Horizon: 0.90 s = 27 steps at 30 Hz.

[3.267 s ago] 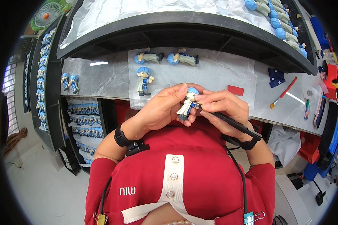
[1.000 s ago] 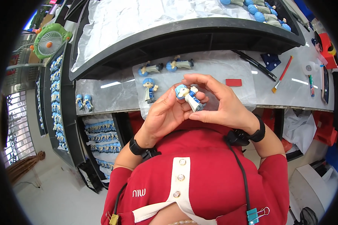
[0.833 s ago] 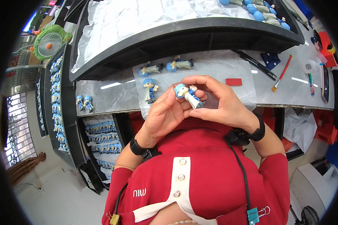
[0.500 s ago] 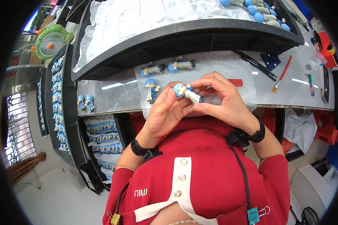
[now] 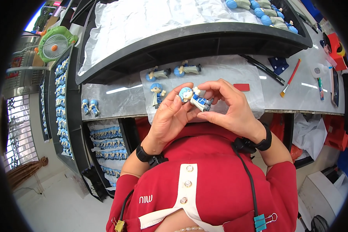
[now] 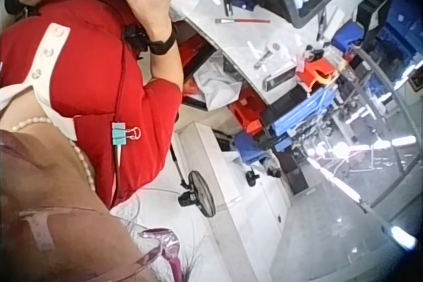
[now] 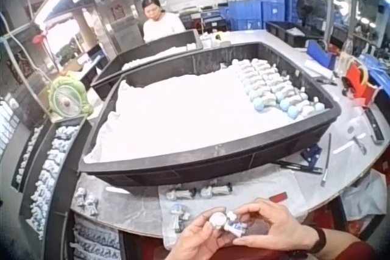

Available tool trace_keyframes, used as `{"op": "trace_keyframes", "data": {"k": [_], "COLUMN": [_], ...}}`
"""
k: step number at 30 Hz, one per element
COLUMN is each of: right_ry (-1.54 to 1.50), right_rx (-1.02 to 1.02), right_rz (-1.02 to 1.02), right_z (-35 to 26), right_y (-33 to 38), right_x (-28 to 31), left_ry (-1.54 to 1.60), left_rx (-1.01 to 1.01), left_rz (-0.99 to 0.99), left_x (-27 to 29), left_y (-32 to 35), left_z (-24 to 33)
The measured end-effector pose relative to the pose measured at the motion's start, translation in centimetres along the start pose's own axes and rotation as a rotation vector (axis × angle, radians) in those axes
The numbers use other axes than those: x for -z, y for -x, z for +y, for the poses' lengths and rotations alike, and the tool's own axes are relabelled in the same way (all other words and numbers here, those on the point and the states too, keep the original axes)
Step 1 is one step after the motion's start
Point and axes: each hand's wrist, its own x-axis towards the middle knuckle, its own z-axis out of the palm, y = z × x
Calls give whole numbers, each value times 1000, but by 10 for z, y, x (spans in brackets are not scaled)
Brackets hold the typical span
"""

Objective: Assembling small plastic figurines by attaching parts with glue and detailing them with markers and a brush.

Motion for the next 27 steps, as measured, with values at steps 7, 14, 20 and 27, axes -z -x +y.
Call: {"op": "trace_keyframes", "data": {"k": [7,14,20,27], "right_ry": [121,394,338,339], "right_rx": [48,210,280,242], "right_rz": [-35,27,-89,-8], "right_z": [-14,-15,-28,-17], "right_y": [-11,-9,-18,-16], "right_x": [1,-10,-27,-11], "left_ry": [31,-140,-330,-1578], "left_rx": [4,-56,-293,-685], "left_rz": [7,-39,57,949], "left_x": [2,0,4,47], "left_y": [-4,-5,26,96], "left_z": [4,-9,24,99]}}
